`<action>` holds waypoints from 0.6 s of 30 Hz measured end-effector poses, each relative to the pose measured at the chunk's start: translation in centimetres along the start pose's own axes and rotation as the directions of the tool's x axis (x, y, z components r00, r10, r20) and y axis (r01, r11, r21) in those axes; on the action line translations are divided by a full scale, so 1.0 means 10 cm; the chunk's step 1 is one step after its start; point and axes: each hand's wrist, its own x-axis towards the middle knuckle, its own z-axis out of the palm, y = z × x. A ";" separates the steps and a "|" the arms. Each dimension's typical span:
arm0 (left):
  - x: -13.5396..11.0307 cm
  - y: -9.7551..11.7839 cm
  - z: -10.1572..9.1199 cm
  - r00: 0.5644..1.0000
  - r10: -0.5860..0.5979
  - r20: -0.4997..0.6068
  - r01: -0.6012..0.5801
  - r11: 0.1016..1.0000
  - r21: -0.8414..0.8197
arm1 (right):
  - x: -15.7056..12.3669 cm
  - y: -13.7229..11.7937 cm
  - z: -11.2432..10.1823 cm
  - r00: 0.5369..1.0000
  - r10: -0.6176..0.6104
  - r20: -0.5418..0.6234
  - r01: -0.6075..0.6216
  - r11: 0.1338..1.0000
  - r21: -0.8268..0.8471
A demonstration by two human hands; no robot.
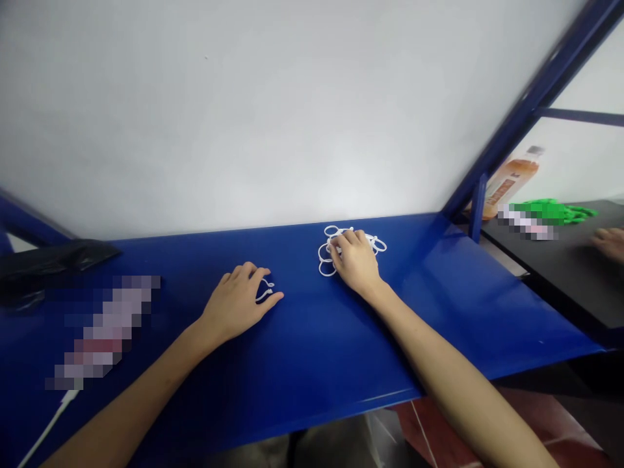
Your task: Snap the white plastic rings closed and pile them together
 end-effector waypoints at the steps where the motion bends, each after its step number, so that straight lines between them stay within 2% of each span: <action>1: 0.00 0.01 0.01 1.000 0.017 0.019 -0.016 1.000 -0.024 | 0.00 0.04 0.02 1.000 0.014 -0.014 -0.015 1.000 -0.023; 8: 0.03 0.02 0.08 0.981 0.191 -0.010 -0.189 0.959 -0.213 | -0.02 0.10 0.08 0.997 0.081 -0.014 -0.081 0.996 -0.021; 18: -0.02 0.06 -0.01 0.942 0.333 -0.028 -0.327 0.899 -0.291 | -0.01 0.09 0.08 0.997 0.072 0.002 -0.072 0.997 -0.005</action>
